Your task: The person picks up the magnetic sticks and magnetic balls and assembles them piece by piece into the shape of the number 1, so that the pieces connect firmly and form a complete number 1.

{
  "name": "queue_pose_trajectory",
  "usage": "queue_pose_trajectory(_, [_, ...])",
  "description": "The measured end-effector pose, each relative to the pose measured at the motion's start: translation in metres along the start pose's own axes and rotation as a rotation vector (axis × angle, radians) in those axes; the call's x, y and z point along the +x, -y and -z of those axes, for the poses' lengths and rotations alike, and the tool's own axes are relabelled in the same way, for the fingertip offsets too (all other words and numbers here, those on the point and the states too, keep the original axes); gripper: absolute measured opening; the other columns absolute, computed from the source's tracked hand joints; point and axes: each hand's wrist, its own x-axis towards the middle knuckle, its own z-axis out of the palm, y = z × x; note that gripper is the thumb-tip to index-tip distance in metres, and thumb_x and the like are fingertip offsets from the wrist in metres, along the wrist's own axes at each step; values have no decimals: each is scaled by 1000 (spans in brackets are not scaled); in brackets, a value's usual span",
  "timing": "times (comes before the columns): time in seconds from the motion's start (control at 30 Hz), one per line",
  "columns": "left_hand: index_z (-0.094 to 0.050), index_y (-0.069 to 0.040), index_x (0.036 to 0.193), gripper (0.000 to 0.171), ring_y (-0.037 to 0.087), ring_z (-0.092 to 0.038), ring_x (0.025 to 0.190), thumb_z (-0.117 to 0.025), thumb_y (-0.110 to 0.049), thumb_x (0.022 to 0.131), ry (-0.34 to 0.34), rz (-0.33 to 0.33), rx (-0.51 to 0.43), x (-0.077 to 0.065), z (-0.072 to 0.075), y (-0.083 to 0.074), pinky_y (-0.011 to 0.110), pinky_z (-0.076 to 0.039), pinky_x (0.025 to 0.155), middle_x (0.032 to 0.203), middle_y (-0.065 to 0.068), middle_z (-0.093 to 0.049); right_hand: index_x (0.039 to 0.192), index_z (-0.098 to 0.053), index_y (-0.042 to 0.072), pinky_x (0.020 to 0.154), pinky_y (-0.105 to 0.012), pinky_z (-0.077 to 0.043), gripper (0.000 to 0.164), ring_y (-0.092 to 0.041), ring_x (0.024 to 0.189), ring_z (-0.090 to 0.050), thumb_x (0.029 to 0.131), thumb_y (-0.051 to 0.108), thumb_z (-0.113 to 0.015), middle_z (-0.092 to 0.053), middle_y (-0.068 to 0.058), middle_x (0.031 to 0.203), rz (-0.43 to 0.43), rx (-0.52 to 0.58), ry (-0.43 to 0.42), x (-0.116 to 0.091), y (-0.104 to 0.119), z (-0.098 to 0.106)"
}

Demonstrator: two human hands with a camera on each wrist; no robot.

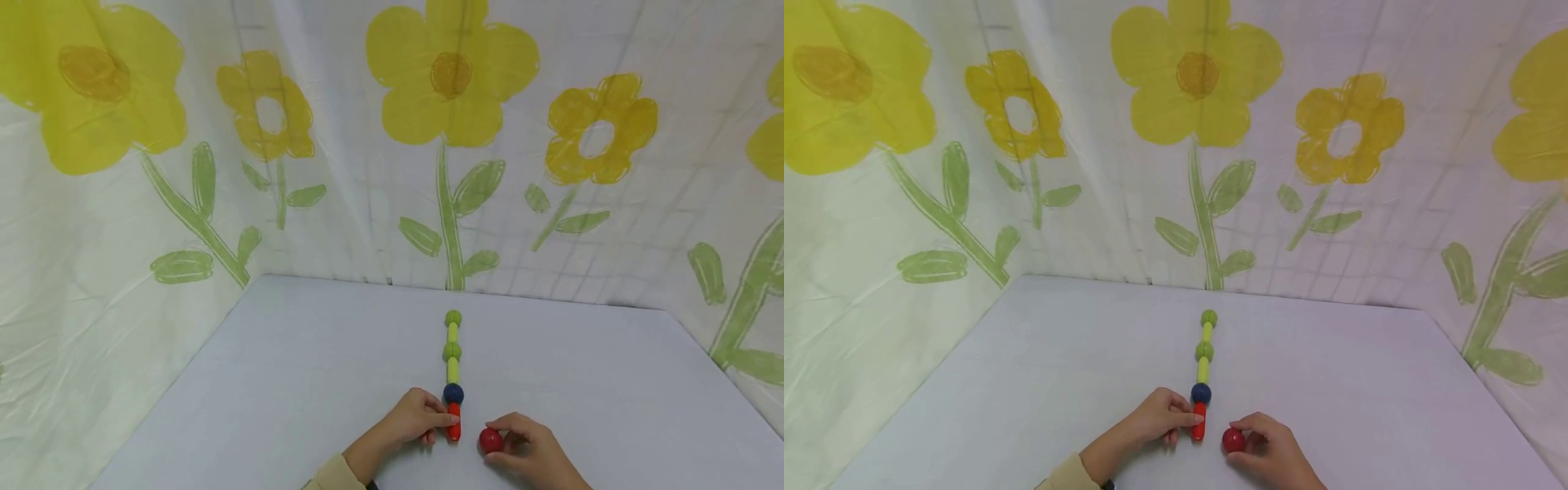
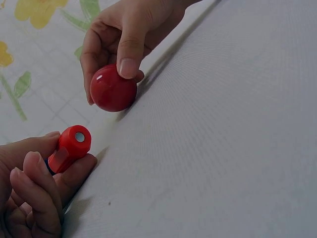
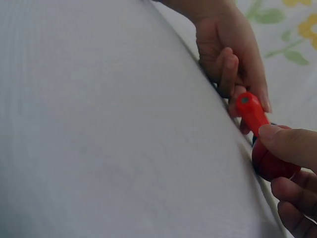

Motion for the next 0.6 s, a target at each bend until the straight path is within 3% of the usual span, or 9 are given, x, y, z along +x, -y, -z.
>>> queue_pose_trajectory(0.1, [-69,-3,82,13,4,-44,39,-76,-13,86,5,-10,-9,0,0,0,15,-34,39,55,-1,-57,109,-67,1,60,-22,-49,34,-5,70,-54,81,17,-80,-63,4,96,83,13,1,0,1,-6])
queue_pose_trajectory(0.2, [-68,-3,82,13,4,-44,39,-76,-13,86,7,-18,-11,0,1,1,15,-34,39,55,-1,-57,109,-67,0,58,-22,-48,34,-5,66,-54,82,17,-79,-63,5,93,98,42,18,-1,4,-12])
queue_pose_trajectory(0.43, [-68,-3,81,13,4,-43,39,-76,-12,85,5,-33,-13,0,1,1,14,-33,39,57,-1,-59,117,-63,-2,55,-20,-44,43,-4,62,-51,84,21,-78,-59,6,85,-86,94,91,-1,14,-20])
queue_pose_trajectory(0.6, [-68,-3,81,14,4,-43,39,-76,-13,85,3,-28,-7,-1,1,0,15,-33,39,57,-1,-58,110,-64,-2,51,-21,-43,37,-1,58,-49,83,19,-77,-52,13,68,-25,102,80,-2,17,-26])
